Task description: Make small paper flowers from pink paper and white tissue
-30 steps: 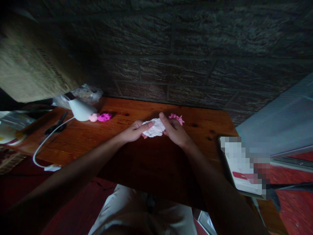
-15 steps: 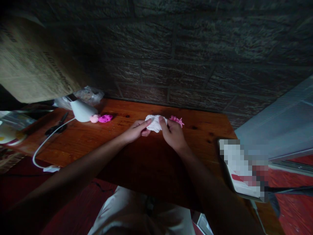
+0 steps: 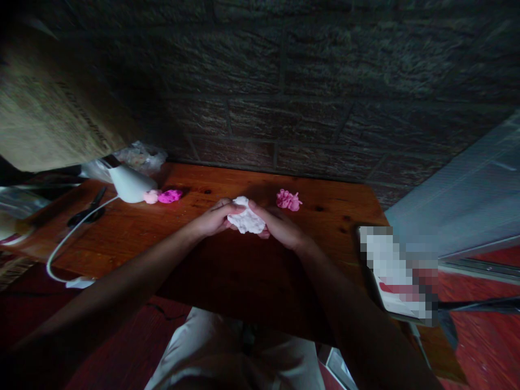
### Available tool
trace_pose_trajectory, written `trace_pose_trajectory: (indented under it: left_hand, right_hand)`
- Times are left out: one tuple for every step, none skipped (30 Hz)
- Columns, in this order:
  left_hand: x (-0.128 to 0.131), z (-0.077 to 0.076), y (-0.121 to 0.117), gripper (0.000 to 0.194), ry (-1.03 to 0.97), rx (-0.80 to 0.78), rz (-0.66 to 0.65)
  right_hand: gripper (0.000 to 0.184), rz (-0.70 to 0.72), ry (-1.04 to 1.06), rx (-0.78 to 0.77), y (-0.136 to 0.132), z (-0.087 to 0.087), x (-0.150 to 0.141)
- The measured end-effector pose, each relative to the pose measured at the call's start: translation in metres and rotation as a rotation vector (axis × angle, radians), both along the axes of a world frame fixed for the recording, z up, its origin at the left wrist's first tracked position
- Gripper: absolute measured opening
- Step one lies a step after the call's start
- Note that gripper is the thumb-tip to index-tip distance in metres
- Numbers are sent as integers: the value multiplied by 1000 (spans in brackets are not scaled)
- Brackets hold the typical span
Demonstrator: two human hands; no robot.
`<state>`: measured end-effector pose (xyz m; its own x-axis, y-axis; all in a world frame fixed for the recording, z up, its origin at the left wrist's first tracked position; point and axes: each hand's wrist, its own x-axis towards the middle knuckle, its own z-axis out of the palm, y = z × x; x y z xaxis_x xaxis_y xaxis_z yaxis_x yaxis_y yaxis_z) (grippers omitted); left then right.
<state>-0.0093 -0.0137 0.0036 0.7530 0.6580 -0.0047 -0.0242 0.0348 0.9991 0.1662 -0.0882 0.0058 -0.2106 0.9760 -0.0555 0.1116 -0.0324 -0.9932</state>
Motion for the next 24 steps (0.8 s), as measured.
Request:
trace_pose_trajectory:
  left_hand:
    - [2, -1, -1, 41, -15, -32, 3]
    - [3, -1, -1, 41, -30, -58, 7]
    - [5, 0, -1, 41, -43, -79, 11]
    - [6, 0, -1, 43, -54, -95, 16]
    - [7, 0, -1, 45, -64, -107, 21]
    - [7, 1, -1, 48, -74, -115, 29]
    - [7, 1, 0, 51, -82, -119, 32]
    - [8, 1, 0, 54, -86, -117, 30]
    - [8, 0, 1, 57, -88, -109, 26]
    - [8, -1, 1, 59, -87, -96, 17]
    - [8, -1, 1, 59, -82, -79, 5]
    - [8, -3, 1, 60, -73, -63, -5]
    - [8, -4, 0, 60, -64, -50, -11]
    - [8, -5, 0, 61, -56, -38, -7]
    - [8, -5, -1, 62, -50, -27, 1]
    - [8, -6, -2, 63, -42, -18, 7]
    - [9, -6, -2, 64, -33, -12, 7]
    - [9, -6, -3, 65, -24, -9, 4]
    - [9, -6, -3, 66, -16, -10, 4]
    - [9, -6, -4, 65, -6, -15, 12]
    - [9, -5, -3, 64, 5, -22, 26]
    - [9, -5, -3, 62, 18, -28, 48]
    - [8, -4, -3, 60, 29, -31, 70]
    - [8, -3, -3, 57, 38, -28, 84]
  right_hand:
    - [64, 4, -6, 2, 0, 1, 0]
    - [64, 0, -33, 13, -1, 3, 1]
    - [64, -13, -82, 32, -1, 5, 2]
    - [65, -28, -142, 56, -1, 8, 3]
    - [66, -41, -195, 80, -1, 10, 4]
    - [66, -52, -233, 106, -1, 13, 4]
    - [67, -67, -250, 132, -1, 15, 4]
    - [67, -84, -247, 157, -2, 16, 4]
    - [67, -104, -236, 182, -2, 17, 3]
    - [66, -123, -224, 205, -3, 18, 2]
    - [65, -144, -217, 225, -4, 19, 0]
    - [65, -162, -217, 237, -5, 20, -2]
    - [65, -170, -221, 245, -7, 20, -5]
    - [65, -177, -227, 251, -8, 20, -8]
    - [65, -181, -234, 261, -10, 21, -11]
    - [64, -190, -239, 275, -11, 21, -13]
    - [64, -208, -244, 296, -12, 20, -16]
    - [64, -233, -249, 320, -12, 19, -17]
    - [64, -260, -255, 344, -12, 18, -18]
    - [65, -282, -262, 363, -12, 17, -19]
    - [65, -296, -273, 373, -11, 16, -18]
    - [67, -298, -286, 372, -11, 15, -17]
    - [68, -289, -294, 361, -10, 15, -15]
    - [69, -277, -294, 340, -9, 14, -13]
